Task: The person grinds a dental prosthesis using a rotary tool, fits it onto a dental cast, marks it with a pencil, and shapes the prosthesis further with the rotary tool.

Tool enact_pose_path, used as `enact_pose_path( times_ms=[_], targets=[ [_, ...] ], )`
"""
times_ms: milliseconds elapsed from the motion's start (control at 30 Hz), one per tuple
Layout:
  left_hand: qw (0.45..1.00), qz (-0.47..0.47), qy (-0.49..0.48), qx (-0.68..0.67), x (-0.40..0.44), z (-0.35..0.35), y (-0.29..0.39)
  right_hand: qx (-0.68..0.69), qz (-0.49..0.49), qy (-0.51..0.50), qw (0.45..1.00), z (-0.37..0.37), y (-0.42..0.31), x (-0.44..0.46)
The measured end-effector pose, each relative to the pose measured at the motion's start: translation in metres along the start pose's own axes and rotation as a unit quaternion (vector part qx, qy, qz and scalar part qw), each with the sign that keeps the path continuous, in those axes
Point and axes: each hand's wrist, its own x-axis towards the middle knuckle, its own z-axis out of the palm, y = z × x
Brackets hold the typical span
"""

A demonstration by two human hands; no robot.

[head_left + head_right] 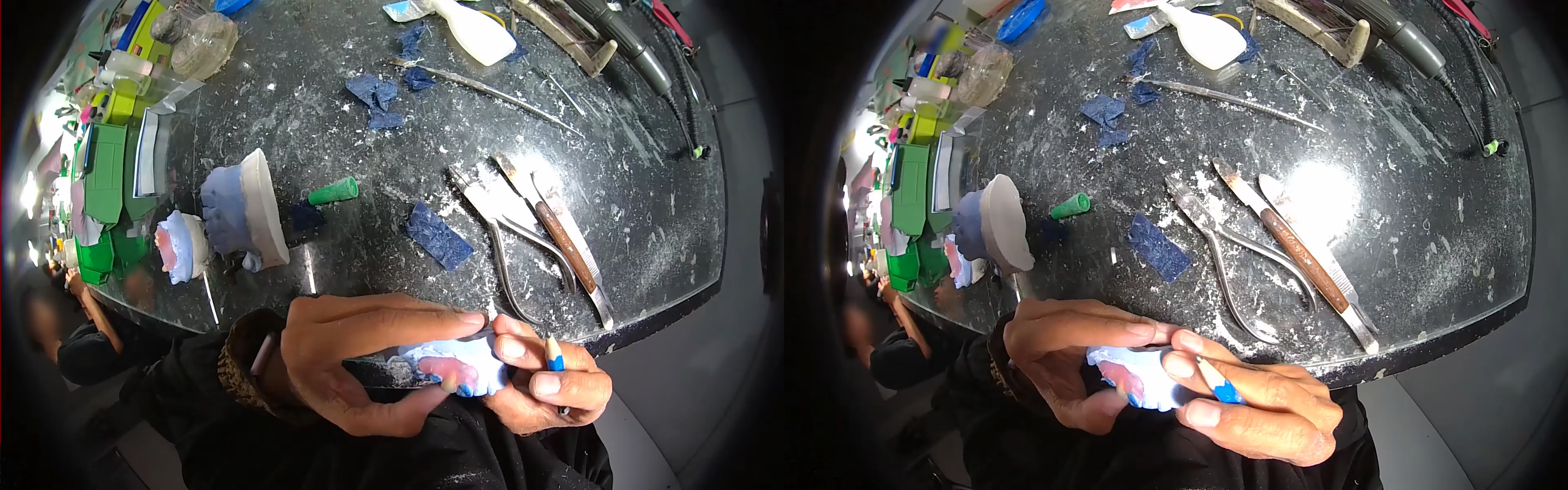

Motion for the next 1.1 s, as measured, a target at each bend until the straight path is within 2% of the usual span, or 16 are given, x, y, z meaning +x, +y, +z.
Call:
enact_pose_path(
  times_ms=[167, 267, 333, 500, 600, 667, 733, 767, 900, 933, 1033, 1100],
  targets=[
    [1.0, 0.02, 0.016, -0.007, 0.002, 0.003, -0.001, -0.007, -0.009, 0.015, 1.0, 0.003, 0.004, 0.0],
    [0.999, 0.029, 0.025, -0.002, 0.003, 0.003, -0.002, -0.065, 0.024, -0.081, 0.994, -0.009, 0.002, -0.004],
    [0.998, 0.051, 0.024, 0.015, 0.001, 0.002, -0.006, -0.068, -0.002, -0.053, 0.996, -0.002, 0.004, -0.001],
    [0.996, 0.084, 0.03, 0.018, 0.003, 0.001, -0.011, 0.036, 0.03, -0.027, 0.999, -0.015, -0.005, -0.011],
    [0.995, 0.092, 0.034, 0.015, 0.004, 0.002, -0.012, -0.011, -0.119, 0.053, 0.991, 0.007, 0.016, -0.007],
    [0.995, 0.092, 0.038, 0.01, 0.003, 0.002, -0.014, -0.095, -0.147, 0.063, 0.983, 0.008, 0.014, -0.008],
    [0.995, 0.09, 0.046, -0.001, 0.003, 0.003, -0.014, -0.17, -0.153, 0.007, 0.973, -0.005, 0.011, -0.015],
    [0.995, 0.089, 0.05, -0.007, 0.003, 0.003, -0.014, -0.168, -0.086, -0.006, 0.982, -0.002, -0.001, -0.016],
    [0.996, 0.074, 0.041, 0.0, 0.002, 0.002, -0.012, -0.129, -0.03, -0.107, 0.985, -0.01, -0.013, -0.007],
    [0.997, 0.069, 0.04, -0.001, 0.002, 0.002, -0.011, -0.145, -0.045, -0.123, 0.981, -0.011, -0.012, -0.005],
    [0.997, 0.061, 0.045, -0.011, 0.002, 0.003, -0.01, -0.097, 0.054, -0.12, 0.987, -0.008, -0.03, 0.0],
    [0.997, 0.061, 0.05, -0.015, 0.002, 0.004, -0.011, -0.096, 0.078, -0.113, 0.986, -0.006, -0.034, 0.001]
  ],
)
